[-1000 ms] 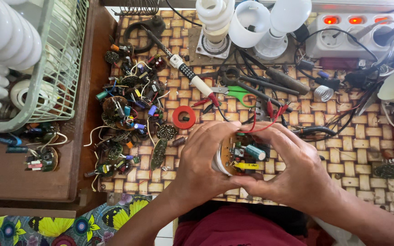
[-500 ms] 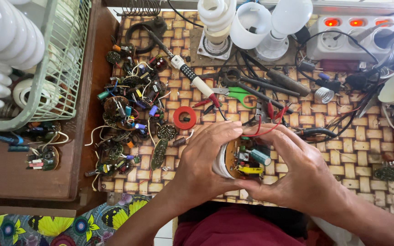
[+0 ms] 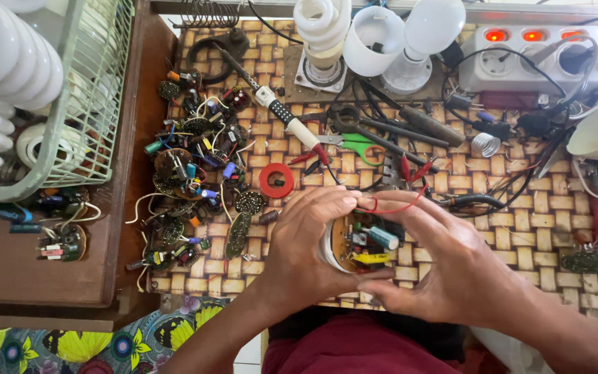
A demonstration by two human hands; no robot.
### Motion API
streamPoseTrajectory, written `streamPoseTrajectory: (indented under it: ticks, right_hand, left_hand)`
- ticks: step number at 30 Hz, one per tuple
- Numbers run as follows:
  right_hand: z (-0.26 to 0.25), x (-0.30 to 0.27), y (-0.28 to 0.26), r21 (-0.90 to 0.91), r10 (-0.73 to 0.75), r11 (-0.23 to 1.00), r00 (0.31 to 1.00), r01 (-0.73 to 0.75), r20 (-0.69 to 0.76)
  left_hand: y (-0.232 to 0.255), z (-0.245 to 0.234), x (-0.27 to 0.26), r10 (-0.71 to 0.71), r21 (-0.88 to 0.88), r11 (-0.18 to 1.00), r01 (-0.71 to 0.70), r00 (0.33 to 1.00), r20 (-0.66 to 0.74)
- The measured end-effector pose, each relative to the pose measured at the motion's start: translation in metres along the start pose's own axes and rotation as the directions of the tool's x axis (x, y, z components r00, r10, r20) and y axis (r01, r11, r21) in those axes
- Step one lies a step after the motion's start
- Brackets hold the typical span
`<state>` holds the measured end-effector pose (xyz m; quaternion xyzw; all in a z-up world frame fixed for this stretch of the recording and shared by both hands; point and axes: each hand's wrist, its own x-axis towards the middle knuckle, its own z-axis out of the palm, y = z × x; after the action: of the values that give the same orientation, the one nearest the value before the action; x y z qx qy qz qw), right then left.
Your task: The person uses pliers to adjust and secure wires on a small circuit board inside a white cylindrical housing. They then connect alligator clips to the wires and plug a power cord into a socket to test the device, which lights up.
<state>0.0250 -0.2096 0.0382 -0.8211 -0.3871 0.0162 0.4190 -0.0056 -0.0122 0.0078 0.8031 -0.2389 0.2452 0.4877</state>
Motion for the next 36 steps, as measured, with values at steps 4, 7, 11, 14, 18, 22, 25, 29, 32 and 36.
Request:
streamPoseTrajectory:
  ticks: [4,7,11,14,18,22,25,29,32,36]
  right_hand:
    - [0.002,-0.002,0.004,0.06,-0.014,0.998,1.0,0.015,-0.016]
    - [-0.005,-0.001,0.006,0.083,0.005,0.997,0.999,-0.008,0.033]
    - [-0.023,-0.004,0.021,0.021,0.087,0.996,0.996,-0.087,-0.002]
    - [-0.029,-0.017,0.039,-0.259,0.133,0.951,0.98,-0.168,-0.149]
    - [-0.019,-0.032,0.036,-0.532,0.078,0.831,0.982,-0.16,-0.173]
    - [-0.014,-0.042,0.042,-0.674,0.078,0.725,0.989,-0.144,-0.128]
    - [-0.006,-0.055,0.052,-0.838,0.185,0.498,0.972,-0.223,-0.148]
    - [-0.004,-0.059,0.056,-0.832,0.163,0.506,0.973,-0.227,-0.166]
    - [-0.008,-0.056,0.062,-0.869,0.062,0.465,0.985,-0.169,-0.159]
    - [-0.013,-0.06,0.084,-0.857,-0.057,0.507,0.989,-0.09,-0.138]
  left_hand:
    - [-0.001,0.003,-0.001,-0.004,0.026,1.0,0.004,1.0,-0.005]
    - [-0.001,0.004,-0.003,-0.002,0.065,0.998,0.003,1.0,-0.02]
    - [-0.002,0.004,-0.007,-0.022,0.071,0.997,0.025,0.999,-0.045]
    - [-0.004,0.004,-0.01,-0.09,0.022,0.996,0.092,0.993,-0.072]
    - [-0.006,0.004,-0.014,-0.05,0.158,0.985,0.065,0.994,-0.098]
    - [-0.004,0.003,-0.014,-0.041,0.228,0.971,0.066,0.993,-0.112]
    - [-0.001,0.0,-0.013,-0.046,0.292,0.954,0.073,0.994,-0.099]
    - [0.0,0.002,-0.012,-0.053,0.364,0.927,0.089,0.993,-0.108]
    - [0.0,0.004,-0.01,-0.076,0.39,0.915,0.104,0.993,-0.087]
    - [0.004,0.005,-0.004,-0.11,0.424,0.898,0.12,0.993,-0.048]
